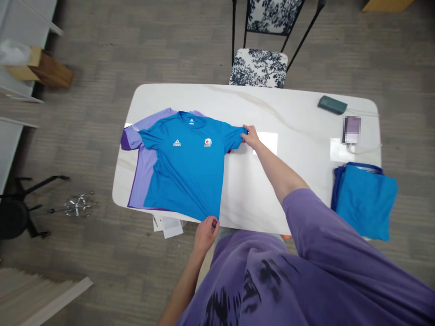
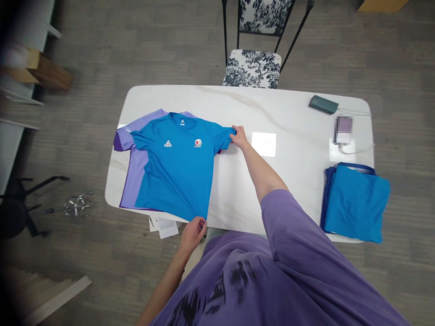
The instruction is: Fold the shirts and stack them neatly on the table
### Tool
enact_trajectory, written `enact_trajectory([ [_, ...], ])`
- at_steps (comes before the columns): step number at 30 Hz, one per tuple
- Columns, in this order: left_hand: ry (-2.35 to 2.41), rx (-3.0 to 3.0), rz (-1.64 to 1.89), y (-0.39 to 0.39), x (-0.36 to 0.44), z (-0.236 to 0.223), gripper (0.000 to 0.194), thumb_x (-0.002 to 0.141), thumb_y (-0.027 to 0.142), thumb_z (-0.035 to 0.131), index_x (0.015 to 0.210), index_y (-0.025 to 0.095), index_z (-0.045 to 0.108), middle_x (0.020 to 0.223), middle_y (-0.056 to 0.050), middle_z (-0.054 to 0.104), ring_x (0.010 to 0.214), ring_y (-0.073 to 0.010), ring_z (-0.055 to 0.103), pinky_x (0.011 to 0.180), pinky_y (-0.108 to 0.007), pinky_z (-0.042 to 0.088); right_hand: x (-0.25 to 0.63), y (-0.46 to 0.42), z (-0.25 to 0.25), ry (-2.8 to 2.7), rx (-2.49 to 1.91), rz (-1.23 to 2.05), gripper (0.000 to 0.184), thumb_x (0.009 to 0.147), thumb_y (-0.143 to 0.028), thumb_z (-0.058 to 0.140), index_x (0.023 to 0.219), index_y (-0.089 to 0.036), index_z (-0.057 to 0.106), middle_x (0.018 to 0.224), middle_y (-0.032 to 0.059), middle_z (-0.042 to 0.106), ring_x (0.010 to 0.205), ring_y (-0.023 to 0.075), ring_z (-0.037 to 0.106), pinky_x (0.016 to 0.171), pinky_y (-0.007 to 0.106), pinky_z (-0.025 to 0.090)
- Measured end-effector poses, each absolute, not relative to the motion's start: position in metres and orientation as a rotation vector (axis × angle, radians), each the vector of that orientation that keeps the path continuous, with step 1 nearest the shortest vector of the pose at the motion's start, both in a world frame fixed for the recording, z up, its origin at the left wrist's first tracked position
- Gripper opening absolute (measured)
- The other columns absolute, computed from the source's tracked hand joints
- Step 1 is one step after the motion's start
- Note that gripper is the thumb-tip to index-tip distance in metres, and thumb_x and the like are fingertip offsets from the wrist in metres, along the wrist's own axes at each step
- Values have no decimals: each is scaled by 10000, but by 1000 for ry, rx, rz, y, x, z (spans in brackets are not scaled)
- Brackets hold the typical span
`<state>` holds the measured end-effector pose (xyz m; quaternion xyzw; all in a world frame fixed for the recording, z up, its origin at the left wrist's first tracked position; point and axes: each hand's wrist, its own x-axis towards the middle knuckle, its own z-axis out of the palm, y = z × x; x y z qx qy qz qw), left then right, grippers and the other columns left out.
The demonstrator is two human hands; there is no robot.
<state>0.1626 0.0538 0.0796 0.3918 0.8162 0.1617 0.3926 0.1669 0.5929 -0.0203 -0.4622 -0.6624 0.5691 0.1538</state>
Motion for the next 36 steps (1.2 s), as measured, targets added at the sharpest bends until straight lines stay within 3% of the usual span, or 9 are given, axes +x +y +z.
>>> enact_trajectory([
  [3, 1912, 1014, 358, 92, 226, 80, 196, 1051, 414, 561, 1060, 258, 679, 924, -26, 729, 857, -193, 673, 800, -316, 487, 250, 622, -23, -1884, -1408, 1615, 862, 860, -385, 701, 1632, -51, 510, 1585, 212, 381, 1296, 332, 563, 1055, 545, 664],
  [8, 1631, 1055, 368, 174, 336, 57, 123, 996, 363, 641, 1036, 256, 684, 875, 10, 727, 796, -154, 652, 736, -263, 472, 411, 686, -41, -2086, -1535, 1325, 844, 830, -273, 693, 1609, 13, 536, 1507, 227, 481, 1380, 325, 558, 1310, 499, 458],
  [13, 1386, 1103, 373, 261, 455, 30, 92, 980, 323, 667, 1021, 240, 670, 878, 6, 735, 791, -151, 661, 717, -268, 476, 568, 755, -58, -2176, -1657, 1088, 829, 898, -246, 687, 1648, 32, 470, 1544, 228, 485, 1441, 317, 529, 1351, 479, 370],
  [19, 1286, 1303, 443, 329, 550, 21, 321, 986, 470, 748, 1204, 244, 680, 1172, -68, 773, 991, -205, 724, 891, -346, 556, 694, 787, -35, -2357, -1626, 868, 739, 1074, -327, 645, 1596, 139, 410, 1708, 344, 301, 1581, 385, 322, 1351, 628, 154],
  [22, 1497, 1325, 489, 324, 525, 15, 287, 1020, 428, 707, 1233, 238, 683, 1198, -109, 757, 1066, -229, 724, 950, -368, 568, 724, 732, -17, -2385, -1584, 786, 663, 1106, -351, 639, 1534, 131, 481, 1694, 349, 309, 1544, 307, 314, 1340, 527, 177],
  [25, 1723, 1299, 487, 289, 455, 7, 202, 1036, 317, 643, 1213, 228, 684, 1194, -134, 733, 1088, -262, 713, 990, -416, 575, 740, 626, -10, -2406, -1544, 844, 513, 1077, -324, 685, 1509, -59, 610, 1491, 201, 564, 1352, 223, 502, 1266, 417, 375],
  [27, 1867, 1298, 464, 255, 400, 2, 214, 1021, 292, 643, 1223, 229, 676, 1207, -133, 718, 1113, -286, 702, 1014, -457, 582, 745, 542, -13, -2390, -1501, 1011, 450, 1073, -352, 656, 1488, -176, 648, 1324, 129, 656, 1113, 219, 630, 1134, 424, 524],
  [30, 2030, 1399, 365, 205, 328, -4, 275, 1016, 323, 649, 1279, 249, 683, 1262, -128, 709, 1202, -317, 671, 1088, -506, 559, 745, 427, -20, -2237, -1548, 1238, 388, 1068, -436, 589, 1406, -272, 683, 1193, 98, 694, 936, 254, 678, 961, 480, 616],
  [36, 2037, 1601, 190, 148, 243, -27, 405, 1038, 397, 638, 1418, 269, 688, 1498, -151, 666, 1391, -366, 581, 1213, -574, 462, 724, 312, -35, -2256, -1719, 933, 365, 1020, -520, 606, 1259, -277, 737, 1279, 142, 704, 1195, 369, 648, 1092, 611, 532],
])
